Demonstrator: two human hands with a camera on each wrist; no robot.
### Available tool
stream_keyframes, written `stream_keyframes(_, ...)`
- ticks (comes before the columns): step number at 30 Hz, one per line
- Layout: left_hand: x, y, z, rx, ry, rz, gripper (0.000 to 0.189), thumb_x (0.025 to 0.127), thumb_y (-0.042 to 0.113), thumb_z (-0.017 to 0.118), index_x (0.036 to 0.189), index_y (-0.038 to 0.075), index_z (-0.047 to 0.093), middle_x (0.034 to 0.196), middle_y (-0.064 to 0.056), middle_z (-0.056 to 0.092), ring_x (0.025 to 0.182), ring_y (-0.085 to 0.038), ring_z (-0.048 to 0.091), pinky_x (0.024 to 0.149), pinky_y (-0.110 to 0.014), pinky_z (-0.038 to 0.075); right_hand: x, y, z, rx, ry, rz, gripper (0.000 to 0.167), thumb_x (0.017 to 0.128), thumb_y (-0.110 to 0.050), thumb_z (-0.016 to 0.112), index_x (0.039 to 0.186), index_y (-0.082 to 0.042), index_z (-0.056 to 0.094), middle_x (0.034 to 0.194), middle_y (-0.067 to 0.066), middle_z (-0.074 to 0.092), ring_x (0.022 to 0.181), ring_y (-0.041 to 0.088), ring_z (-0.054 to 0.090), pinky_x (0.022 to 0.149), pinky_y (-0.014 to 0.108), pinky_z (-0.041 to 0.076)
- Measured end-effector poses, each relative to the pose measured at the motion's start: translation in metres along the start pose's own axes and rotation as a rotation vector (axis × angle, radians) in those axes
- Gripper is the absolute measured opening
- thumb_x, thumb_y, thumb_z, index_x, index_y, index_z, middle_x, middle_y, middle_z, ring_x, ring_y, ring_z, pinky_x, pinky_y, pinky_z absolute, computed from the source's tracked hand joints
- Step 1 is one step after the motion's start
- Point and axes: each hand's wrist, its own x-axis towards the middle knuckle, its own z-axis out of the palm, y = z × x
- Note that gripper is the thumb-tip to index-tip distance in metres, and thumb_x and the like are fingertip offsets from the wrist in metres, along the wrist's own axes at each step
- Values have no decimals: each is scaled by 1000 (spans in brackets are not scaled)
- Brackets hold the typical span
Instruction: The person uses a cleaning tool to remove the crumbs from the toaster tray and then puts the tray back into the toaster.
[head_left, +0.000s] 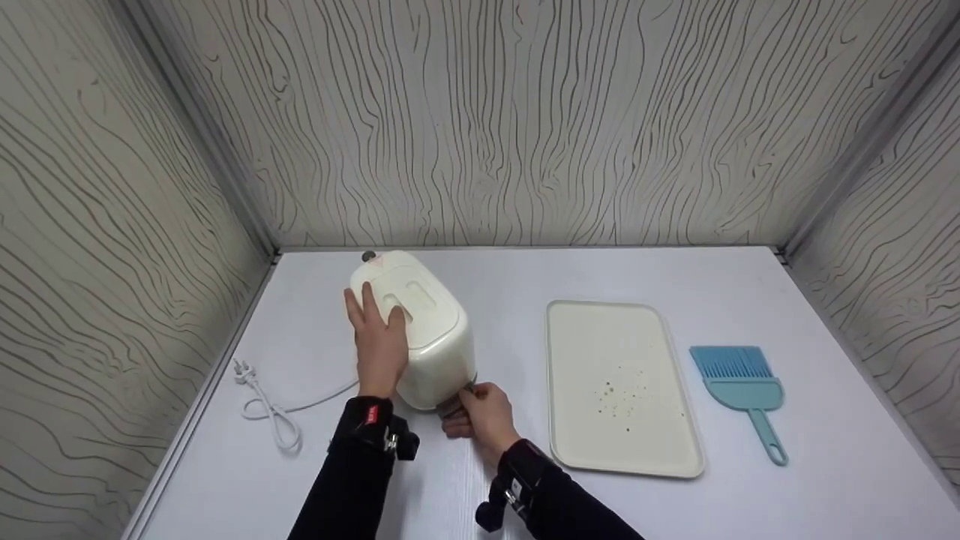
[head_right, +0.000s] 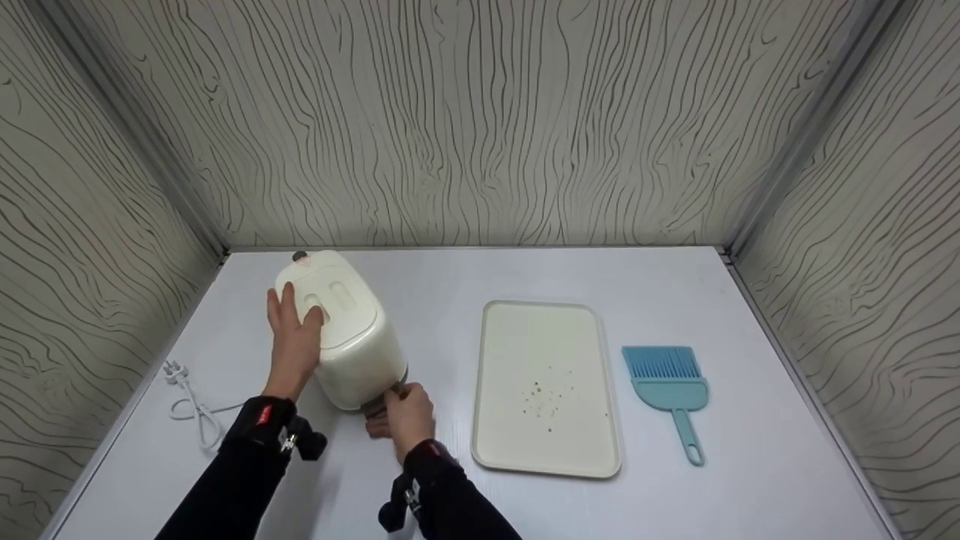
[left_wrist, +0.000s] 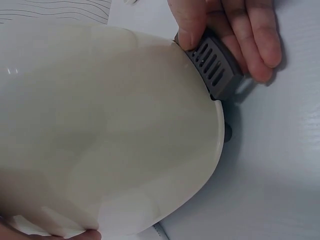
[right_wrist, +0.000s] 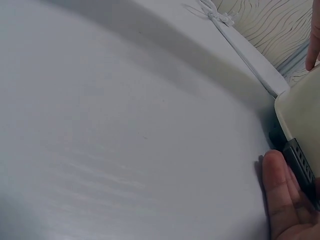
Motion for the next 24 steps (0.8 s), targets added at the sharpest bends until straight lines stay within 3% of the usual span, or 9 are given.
stream_keyframes(9,0,-1,0,6,-5,-1,70,107,36,39,166,22,4,171,-4,-18,150,-48,22,116,-62,31,-6,-3,-2,-29,-16,13,30,102,-7,49,125,12,44,87,27,72,65,29,74,62,40,63)
stream_keyframes(15,-1,0,1,10,-7,-6,70,107,36,39,166,22,4,171,-4,-17,152,-45,18,116,-61,30,-8,-5,-6,-146,15,-46,38,96,0,51,132,10,41,77,23,70,54,22,69,51,35,59)
stream_keyframes(19,0,0,0,5,-9,-11,70,107,36,38,166,22,3,171,-3,-19,153,-45,16,117,-63,28,-4,-9,-14,-357,33,-152,40,93,-1,57,131,7,46,75,13,67,53,15,63,50,31,55)
stream_keyframes(24,0,0,0,-2,-9,-10,70,107,37,39,166,23,4,171,-2,-19,153,-45,16,117,-62,29,0,-13,-23,-729,40,-370,54,86,-13,74,134,3,53,90,2,59,76,14,58,68,32,50)
